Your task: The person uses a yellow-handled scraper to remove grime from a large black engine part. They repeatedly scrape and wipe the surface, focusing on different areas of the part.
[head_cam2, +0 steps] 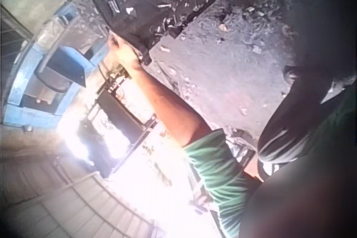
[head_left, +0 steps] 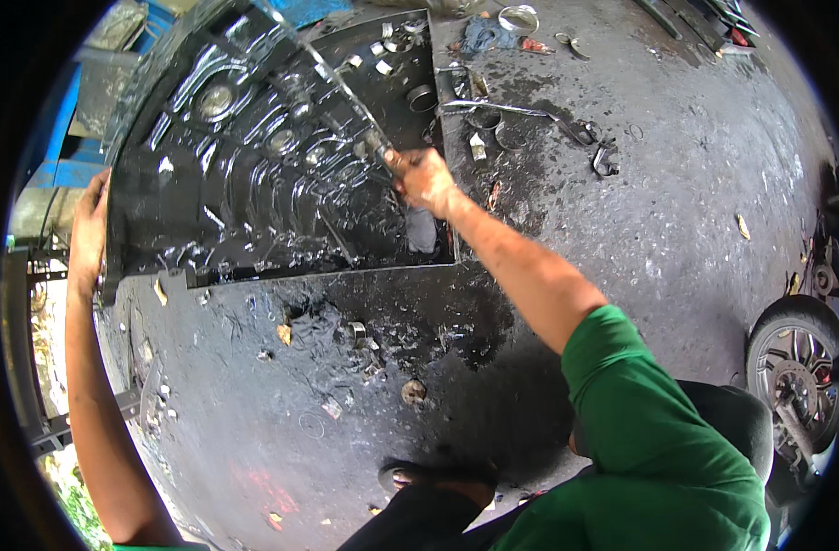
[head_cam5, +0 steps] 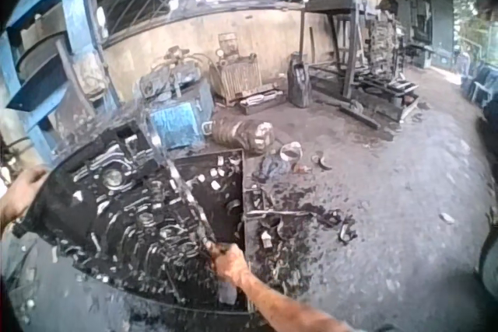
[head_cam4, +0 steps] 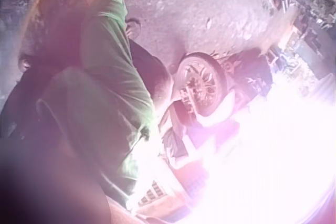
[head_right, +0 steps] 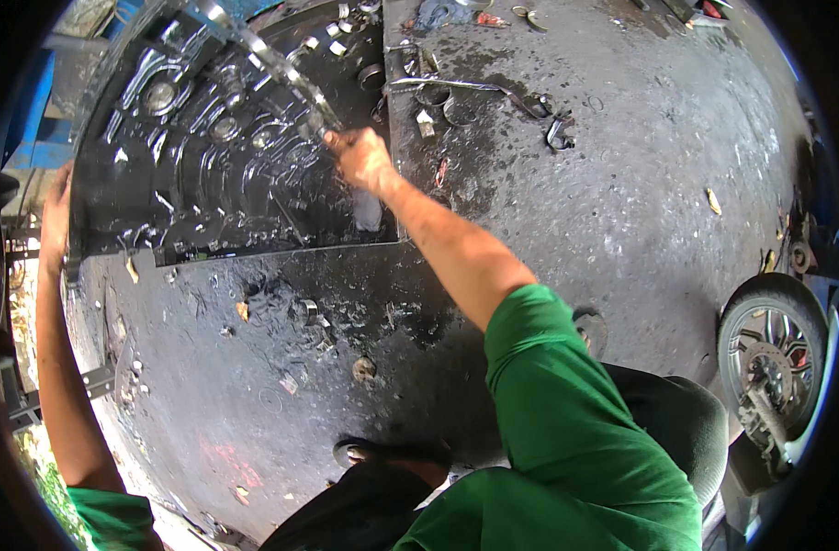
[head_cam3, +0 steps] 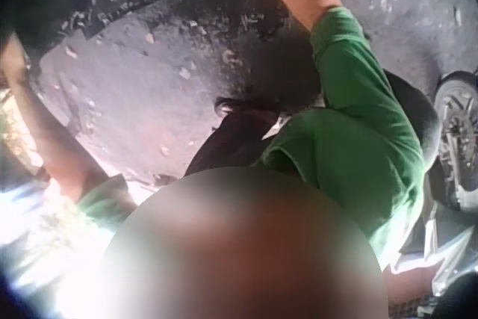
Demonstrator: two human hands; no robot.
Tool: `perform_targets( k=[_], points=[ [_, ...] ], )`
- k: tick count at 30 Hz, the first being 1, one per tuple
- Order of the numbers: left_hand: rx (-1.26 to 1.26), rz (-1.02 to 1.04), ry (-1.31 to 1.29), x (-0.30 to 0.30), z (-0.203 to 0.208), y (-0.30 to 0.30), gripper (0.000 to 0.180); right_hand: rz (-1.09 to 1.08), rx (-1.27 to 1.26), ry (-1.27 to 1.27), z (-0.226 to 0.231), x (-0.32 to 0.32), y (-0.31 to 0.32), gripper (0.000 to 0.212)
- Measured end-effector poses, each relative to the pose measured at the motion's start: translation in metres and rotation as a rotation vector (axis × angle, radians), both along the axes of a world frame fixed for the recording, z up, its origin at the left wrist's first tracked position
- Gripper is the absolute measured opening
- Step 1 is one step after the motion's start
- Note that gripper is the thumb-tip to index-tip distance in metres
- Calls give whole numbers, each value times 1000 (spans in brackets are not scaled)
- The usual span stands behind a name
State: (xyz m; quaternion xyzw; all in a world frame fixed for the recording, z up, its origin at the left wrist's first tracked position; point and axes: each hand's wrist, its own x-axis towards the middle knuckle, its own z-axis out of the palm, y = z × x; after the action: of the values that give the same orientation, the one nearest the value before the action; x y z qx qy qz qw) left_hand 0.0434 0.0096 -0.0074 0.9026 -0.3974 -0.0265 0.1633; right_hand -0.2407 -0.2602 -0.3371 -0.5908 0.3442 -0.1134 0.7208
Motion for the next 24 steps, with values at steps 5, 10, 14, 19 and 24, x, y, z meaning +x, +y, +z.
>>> perform_targets(
  k=[5,10,14,19,24],
  points=[
    [17,-8,21,-10,2,-2,50,-87,543,-313,-4,-1,34,35],
    [13,45,-51,-9,1,0,49,-282,919,-446,12,18,45,35],
    [29,64,14,-9,2,-1,50,-334,994,-483,20,26,46,38],
    [-20,42,35,-13,1,-1,50,-179,1225,-579,26,5,49,44],
    [-26,42,-31,-18,1,-1,50,-174,1073,-448,31,-1,51,42]
  ],
)
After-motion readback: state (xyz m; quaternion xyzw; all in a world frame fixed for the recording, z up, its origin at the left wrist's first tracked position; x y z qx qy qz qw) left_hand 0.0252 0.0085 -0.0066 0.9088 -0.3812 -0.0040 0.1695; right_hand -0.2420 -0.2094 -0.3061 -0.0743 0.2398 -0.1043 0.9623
